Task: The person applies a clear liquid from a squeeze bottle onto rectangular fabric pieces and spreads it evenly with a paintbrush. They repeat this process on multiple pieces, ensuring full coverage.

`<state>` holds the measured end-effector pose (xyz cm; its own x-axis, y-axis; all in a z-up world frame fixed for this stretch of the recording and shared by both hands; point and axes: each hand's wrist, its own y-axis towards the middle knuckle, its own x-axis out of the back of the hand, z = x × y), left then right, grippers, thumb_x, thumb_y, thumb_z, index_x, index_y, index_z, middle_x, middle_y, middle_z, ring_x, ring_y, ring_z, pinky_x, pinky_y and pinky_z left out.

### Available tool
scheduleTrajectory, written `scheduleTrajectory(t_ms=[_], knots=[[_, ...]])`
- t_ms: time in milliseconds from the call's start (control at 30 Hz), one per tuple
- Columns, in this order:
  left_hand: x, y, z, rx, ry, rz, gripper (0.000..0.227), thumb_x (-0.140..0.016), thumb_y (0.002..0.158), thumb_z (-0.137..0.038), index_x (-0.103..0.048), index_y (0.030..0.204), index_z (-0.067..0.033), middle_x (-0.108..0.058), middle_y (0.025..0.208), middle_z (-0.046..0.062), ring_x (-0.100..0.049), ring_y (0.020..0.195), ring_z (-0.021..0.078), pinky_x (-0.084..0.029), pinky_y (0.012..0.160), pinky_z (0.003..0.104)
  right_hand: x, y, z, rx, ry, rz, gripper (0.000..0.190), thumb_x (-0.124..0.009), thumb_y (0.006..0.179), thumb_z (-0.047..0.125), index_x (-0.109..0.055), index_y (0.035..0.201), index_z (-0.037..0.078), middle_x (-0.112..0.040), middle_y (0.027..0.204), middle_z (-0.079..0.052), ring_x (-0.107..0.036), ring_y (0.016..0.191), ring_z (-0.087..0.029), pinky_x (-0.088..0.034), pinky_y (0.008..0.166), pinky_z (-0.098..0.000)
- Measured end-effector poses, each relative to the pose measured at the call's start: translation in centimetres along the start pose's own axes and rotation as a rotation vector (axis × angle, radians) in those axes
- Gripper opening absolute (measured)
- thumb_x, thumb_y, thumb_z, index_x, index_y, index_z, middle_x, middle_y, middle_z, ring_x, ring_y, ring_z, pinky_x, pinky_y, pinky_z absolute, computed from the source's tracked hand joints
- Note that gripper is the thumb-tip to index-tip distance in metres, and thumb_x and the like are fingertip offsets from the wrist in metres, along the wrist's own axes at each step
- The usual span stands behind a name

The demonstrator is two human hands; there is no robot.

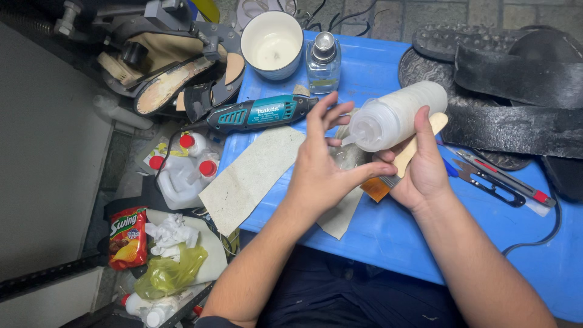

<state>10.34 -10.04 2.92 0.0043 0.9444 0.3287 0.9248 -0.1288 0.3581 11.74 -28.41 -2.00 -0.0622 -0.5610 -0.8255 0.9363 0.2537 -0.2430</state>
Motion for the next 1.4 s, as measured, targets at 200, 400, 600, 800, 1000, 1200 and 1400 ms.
scheduleTrajectory(t_ms=[200, 400, 600, 800, 1000, 1200, 1400], knots=[[-1.7, 3.2, -1.0, -0.055, -0.005, -0.127, 0.107, -0.092, 0.083, -0.032, -0.023, 0.16, -0.0042, -0.069, 0.131, 0.012, -0.073, 0.118, 0.0211, -0.059, 0.098, 0.033, 1.3, 0.2, 1.7, -0.043, -0.116, -0.018, 0.069, -0.051, 0.104, 0.07, -0.057, 0.115, 0.001, -0.058, 0.085, -0.004, -0.053, 0.062, -0.013, -0.041, 0.047, -0.0253], [-2.5, 8.4, -0.3, -0.116, 0.34, -0.172, 0.102, -0.089, 0.086, -0.028, -0.021, 0.159, -0.0054, -0.073, 0.117, 0.015, -0.072, 0.108, 0.0364, -0.059, 0.091, 0.045, 3.3, -0.2, 3.5, 0.484, -0.361, -0.197, 0.025, -0.049, 0.096, 0.013, -0.052, 0.117, -0.001, -0.05, 0.09, -0.008, -0.048, 0.072, -0.016, -0.043, 0.064, -0.0328], [-4.5, 11.2, 1.7, -0.278, 0.444, -0.191, 0.099, -0.084, 0.082, -0.019, -0.018, 0.154, -0.0014, -0.067, 0.117, 0.022, -0.07, 0.102, 0.0433, -0.059, 0.084, 0.047, 3.6, 0.8, 3.3, 0.674, -0.444, -0.1, 0.02, -0.043, 0.099, 0.006, -0.05, 0.118, 0.001, -0.053, 0.11, -0.015, -0.057, 0.101, -0.023, -0.057, 0.094, -0.0451], [-4.8, 12.6, 3.4, -0.244, 0.434, -0.146, 0.094, -0.087, 0.084, -0.024, -0.023, 0.15, -0.0018, -0.067, 0.118, 0.023, -0.07, 0.101, 0.0441, -0.06, 0.081, 0.046, 2.3, -0.1, 3.6, 0.863, -1.337, -0.181, 0.04, -0.037, 0.125, 0.026, -0.06, 0.137, -0.004, -0.057, 0.127, -0.018, -0.057, 0.119, -0.022, -0.049, 0.11, -0.0417], [-4.4, 12.1, 2.5, -0.24, 0.399, -0.137, 0.1, -0.087, 0.08, -0.02, -0.021, 0.153, -0.0008, -0.066, 0.12, 0.024, -0.07, 0.104, 0.0432, -0.06, 0.084, 0.045, 1.2, -0.3, 4.4, 0.643, -1.106, 0.006, 0.045, -0.04, 0.117, 0.032, -0.052, 0.145, -0.001, -0.06, 0.123, -0.008, -0.063, 0.103, -0.012, -0.059, 0.086, -0.0263], [-2.0, 7.9, -0.6, -0.392, 0.323, -0.222, 0.085, -0.078, 0.086, -0.012, -0.025, 0.152, -0.0027, -0.059, 0.133, 0.027, -0.064, 0.117, 0.044, -0.057, 0.096, 0.043, 0.3, -0.3, 4.3, 0.608, -1.128, 0.003, 0.022, -0.061, 0.108, 0.005, -0.061, 0.129, -0.003, -0.067, 0.12, -0.009, -0.07, 0.108, -0.017, -0.058, 0.096, -0.0294], [3.6, -4.8, -4.0, -0.036, 0.407, 0.216, 0.013, -0.072, 0.093, -0.015, -0.067, 0.101, -0.005, -0.068, 0.1, 0.011, -0.067, 0.094, 0.0326, -0.055, 0.079, 0.043, -2.7, -2.4, 3.9, 0.741, -1.64, 0.126, 0.018, -0.072, 0.097, -0.001, -0.072, 0.115, 0.003, -0.072, 0.117, -0.011, -0.072, 0.108, -0.023, -0.057, 0.095, -0.0356]])
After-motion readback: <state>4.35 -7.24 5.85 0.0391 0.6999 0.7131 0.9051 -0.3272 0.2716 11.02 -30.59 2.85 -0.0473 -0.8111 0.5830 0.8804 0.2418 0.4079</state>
